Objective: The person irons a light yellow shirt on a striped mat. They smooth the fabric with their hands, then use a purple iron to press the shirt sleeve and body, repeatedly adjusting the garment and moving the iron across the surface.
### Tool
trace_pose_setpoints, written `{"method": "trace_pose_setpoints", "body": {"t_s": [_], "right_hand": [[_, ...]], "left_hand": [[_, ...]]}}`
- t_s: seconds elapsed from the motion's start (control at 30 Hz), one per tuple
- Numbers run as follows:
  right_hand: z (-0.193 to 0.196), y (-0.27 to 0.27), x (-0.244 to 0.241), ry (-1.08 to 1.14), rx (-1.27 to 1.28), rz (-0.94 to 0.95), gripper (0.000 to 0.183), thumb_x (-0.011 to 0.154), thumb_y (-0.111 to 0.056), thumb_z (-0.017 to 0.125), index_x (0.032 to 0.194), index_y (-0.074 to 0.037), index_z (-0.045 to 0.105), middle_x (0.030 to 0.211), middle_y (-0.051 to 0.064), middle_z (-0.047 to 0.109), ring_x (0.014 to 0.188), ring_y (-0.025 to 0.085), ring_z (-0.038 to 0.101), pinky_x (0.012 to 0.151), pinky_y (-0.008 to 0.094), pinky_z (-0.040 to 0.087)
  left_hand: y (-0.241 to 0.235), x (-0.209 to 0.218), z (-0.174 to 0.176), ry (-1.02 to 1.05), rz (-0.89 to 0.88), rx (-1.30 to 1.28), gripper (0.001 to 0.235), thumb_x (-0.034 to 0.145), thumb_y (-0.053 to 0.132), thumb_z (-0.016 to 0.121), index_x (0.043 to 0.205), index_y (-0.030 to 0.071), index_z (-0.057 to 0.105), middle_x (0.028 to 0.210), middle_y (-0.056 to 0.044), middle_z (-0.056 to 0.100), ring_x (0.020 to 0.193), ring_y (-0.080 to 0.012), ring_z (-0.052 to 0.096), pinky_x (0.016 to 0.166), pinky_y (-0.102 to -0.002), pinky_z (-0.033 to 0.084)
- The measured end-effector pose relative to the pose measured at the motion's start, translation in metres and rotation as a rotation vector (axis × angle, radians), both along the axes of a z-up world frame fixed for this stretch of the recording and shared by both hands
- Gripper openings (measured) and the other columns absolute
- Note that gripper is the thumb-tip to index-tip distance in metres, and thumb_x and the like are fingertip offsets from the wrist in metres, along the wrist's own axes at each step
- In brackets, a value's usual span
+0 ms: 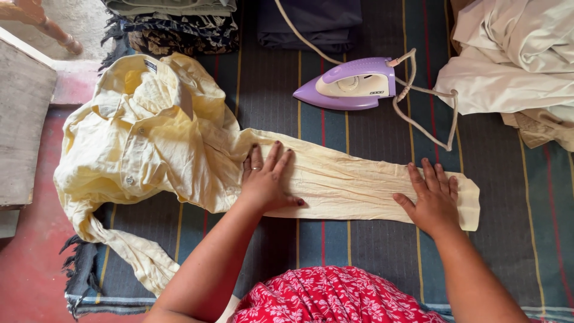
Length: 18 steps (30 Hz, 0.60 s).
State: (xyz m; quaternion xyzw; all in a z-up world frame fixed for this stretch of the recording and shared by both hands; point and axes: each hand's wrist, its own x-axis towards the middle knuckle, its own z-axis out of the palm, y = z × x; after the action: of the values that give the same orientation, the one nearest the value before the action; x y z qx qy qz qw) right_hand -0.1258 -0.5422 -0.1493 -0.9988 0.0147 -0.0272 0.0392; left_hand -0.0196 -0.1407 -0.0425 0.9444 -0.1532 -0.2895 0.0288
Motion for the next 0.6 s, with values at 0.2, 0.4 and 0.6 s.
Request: {"method": "trace_pose_setpoints", "body": {"t_s": [0.2, 0.4, 0.6], "right_hand": [[-0.005, -0.006, 0.005, -0.008, 0.048, -0.026, 0.091, 0.087, -0.079, 0.043, 0.159, -0.023, 0.034, 0.167, 0.014, 0.026, 0.156, 0.038, 0.014, 0.121, 0.062, 0.005], [0.007, -0.001, 0.02, 0.1, 0.015, -0.096, 0.088, 0.087, -0.072, 0.051, 0.158, -0.025, 0.033, 0.167, 0.015, 0.025, 0.153, 0.041, 0.012, 0.114, 0.065, 0.006], [0.056, 0.031, 0.078, -0.199, 0.227, 0.073, 0.073, 0.097, -0.052, 0.063, 0.158, -0.018, 0.044, 0.162, 0.012, 0.045, 0.154, 0.04, 0.034, 0.123, 0.061, 0.025]], "left_hand": [[0.015, 0.006, -0.031, -0.104, 0.205, -0.073, 0.107, 0.083, 0.086, 0.045, 0.164, 0.031, 0.003, 0.173, 0.002, -0.008, 0.158, -0.0383, -0.007, 0.119, -0.07, -0.003], [0.019, 0.008, -0.043, -0.146, 0.24, -0.093, 0.105, 0.084, 0.079, 0.051, 0.165, 0.022, 0.014, 0.174, -0.004, 0.002, 0.155, -0.0379, 0.008, 0.12, -0.069, 0.004], [0.003, 0.009, -0.049, -0.264, 0.124, -0.174, 0.097, 0.089, 0.073, 0.051, 0.164, 0.019, 0.023, 0.171, -0.013, 0.013, 0.157, -0.0396, 0.009, 0.12, -0.064, 0.005]]}}
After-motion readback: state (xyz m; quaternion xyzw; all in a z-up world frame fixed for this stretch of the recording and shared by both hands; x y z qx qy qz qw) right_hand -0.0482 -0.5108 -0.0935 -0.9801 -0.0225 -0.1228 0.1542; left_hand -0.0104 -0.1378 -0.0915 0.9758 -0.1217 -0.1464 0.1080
